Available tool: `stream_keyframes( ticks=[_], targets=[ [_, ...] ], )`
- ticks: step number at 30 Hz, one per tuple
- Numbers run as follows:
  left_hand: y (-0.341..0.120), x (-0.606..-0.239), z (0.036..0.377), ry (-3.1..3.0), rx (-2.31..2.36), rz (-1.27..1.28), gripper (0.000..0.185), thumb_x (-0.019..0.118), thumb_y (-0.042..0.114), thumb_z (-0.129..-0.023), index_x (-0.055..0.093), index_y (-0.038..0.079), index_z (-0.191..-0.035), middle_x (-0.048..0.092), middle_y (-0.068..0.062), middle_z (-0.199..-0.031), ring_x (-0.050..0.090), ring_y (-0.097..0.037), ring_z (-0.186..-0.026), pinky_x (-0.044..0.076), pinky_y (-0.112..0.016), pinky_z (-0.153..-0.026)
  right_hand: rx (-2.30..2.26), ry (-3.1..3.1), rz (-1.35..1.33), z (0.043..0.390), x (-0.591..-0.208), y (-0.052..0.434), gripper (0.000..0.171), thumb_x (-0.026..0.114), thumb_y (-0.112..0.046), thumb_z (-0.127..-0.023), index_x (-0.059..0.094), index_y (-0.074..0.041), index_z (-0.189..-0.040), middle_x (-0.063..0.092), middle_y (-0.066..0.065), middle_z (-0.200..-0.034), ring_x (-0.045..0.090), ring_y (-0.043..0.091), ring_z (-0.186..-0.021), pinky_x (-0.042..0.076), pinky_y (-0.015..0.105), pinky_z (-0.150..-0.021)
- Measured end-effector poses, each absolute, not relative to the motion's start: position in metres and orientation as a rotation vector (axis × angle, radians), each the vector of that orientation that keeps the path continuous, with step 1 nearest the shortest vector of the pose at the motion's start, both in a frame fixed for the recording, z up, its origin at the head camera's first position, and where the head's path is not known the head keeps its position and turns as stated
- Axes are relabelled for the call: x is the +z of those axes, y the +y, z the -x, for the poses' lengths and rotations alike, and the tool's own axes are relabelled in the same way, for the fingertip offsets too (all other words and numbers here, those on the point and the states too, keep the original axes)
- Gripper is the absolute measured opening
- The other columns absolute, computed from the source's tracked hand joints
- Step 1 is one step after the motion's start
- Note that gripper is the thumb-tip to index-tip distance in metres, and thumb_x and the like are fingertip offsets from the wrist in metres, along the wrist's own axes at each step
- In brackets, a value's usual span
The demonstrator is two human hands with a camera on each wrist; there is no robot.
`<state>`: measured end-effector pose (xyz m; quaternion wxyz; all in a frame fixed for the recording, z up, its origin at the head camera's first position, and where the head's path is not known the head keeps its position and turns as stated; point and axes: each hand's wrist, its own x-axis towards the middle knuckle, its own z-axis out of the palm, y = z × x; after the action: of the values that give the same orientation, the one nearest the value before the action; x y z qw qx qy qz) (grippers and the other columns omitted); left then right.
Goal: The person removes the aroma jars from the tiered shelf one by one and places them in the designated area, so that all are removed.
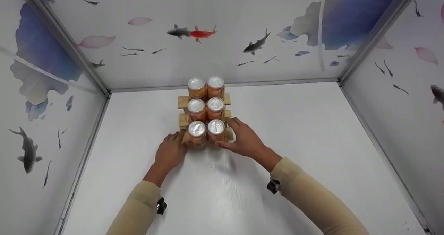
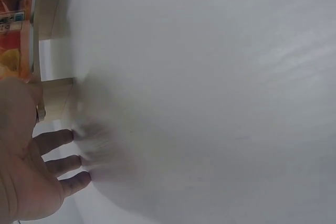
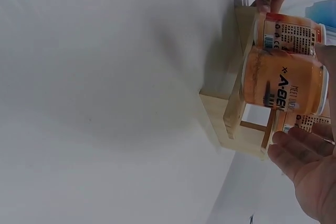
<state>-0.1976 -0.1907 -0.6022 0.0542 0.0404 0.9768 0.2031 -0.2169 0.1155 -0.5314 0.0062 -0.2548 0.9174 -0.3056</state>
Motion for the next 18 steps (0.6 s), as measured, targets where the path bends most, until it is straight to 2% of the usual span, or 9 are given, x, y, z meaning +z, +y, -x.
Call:
stream_keyframes(
  ticks=[7,18],
  targets=[
    [-0.188,-0.602,0.199,2.958,0.623,-0.104,0.062,0.05,0.04,-0.117,0.039,0.014,-0.172,0.049,-0.022,-0.171,0.043,-0.052,-0.16,0.041,-0.071,-0.124,-1.063,2.862,0.82,0.219,-0.536,0.105,0.084,0.089,-0.043,-0.095,0.051,-0.003,-0.159,0.069,0.016,-0.146,0.071,0.035,-0.132,0.06,0.052,-0.109],
    [-0.189,-0.601,0.199,2.976,0.597,-0.117,0.062,0.055,0.039,-0.115,0.042,0.013,-0.17,0.052,-0.024,-0.167,0.047,-0.053,-0.156,0.046,-0.074,-0.118,-1.124,2.916,0.795,0.222,-0.546,0.092,0.083,0.091,-0.042,-0.094,0.052,-0.002,-0.157,0.069,0.022,-0.146,0.07,0.041,-0.134,0.059,0.056,-0.11]
  ],
)
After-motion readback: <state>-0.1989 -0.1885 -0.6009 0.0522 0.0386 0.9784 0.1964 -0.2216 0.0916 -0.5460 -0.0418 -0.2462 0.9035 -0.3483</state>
